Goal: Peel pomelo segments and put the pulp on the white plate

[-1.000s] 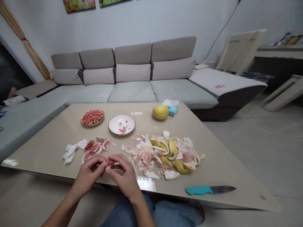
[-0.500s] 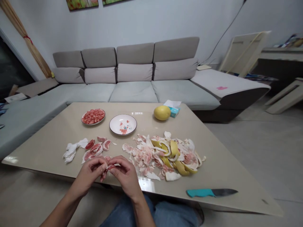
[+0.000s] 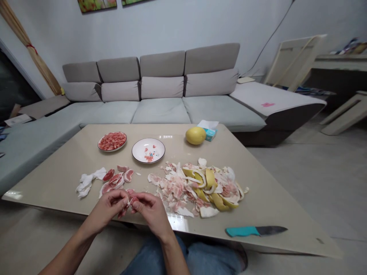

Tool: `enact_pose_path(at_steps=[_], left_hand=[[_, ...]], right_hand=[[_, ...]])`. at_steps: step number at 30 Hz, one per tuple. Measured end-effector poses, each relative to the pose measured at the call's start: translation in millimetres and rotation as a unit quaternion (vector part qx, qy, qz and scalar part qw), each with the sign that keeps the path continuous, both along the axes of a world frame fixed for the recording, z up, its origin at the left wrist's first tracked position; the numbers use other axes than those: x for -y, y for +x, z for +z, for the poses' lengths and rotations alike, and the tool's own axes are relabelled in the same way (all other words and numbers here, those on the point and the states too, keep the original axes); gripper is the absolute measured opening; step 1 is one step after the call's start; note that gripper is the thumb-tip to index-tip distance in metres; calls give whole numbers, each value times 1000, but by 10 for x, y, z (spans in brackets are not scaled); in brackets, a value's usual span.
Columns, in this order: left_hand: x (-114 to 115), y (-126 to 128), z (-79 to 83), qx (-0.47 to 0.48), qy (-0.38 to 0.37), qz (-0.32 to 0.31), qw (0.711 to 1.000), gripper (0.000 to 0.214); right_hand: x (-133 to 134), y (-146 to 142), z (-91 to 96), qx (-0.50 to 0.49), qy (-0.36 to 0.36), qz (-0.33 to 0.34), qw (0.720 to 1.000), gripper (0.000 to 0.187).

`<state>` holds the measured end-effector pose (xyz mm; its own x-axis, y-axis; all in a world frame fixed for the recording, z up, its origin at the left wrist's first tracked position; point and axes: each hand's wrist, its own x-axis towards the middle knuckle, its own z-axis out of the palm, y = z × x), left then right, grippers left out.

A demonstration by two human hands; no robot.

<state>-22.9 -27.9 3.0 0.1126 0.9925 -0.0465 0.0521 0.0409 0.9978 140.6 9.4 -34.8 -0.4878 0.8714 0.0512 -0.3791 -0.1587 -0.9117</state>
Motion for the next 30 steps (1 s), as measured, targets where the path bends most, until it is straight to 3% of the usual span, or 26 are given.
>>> enact_pose_path(at_steps=[9,14,21,25,30], left_hand=[[-12,-48,-7,-15,-28,47,998,30],[1,-55,-45,-20,-17,28,999,30],[-32,-13,-105,-104,9,45,994,32],[-154,-137,-197,-174,38,66,982,31],[-254,-260,-428,-234,80,63,967,24]], right_hand=[[-54,-11,-95,26,-40,-26,999,31],[-52,-40,-90,7,-75,-41,996,34],[-52,-50,-88,-4,-123,-41,992,34],[-75,-37,-113,-4,-151,-63,986,36],[-121,-19,-145,3,-146,-113,983,37]])
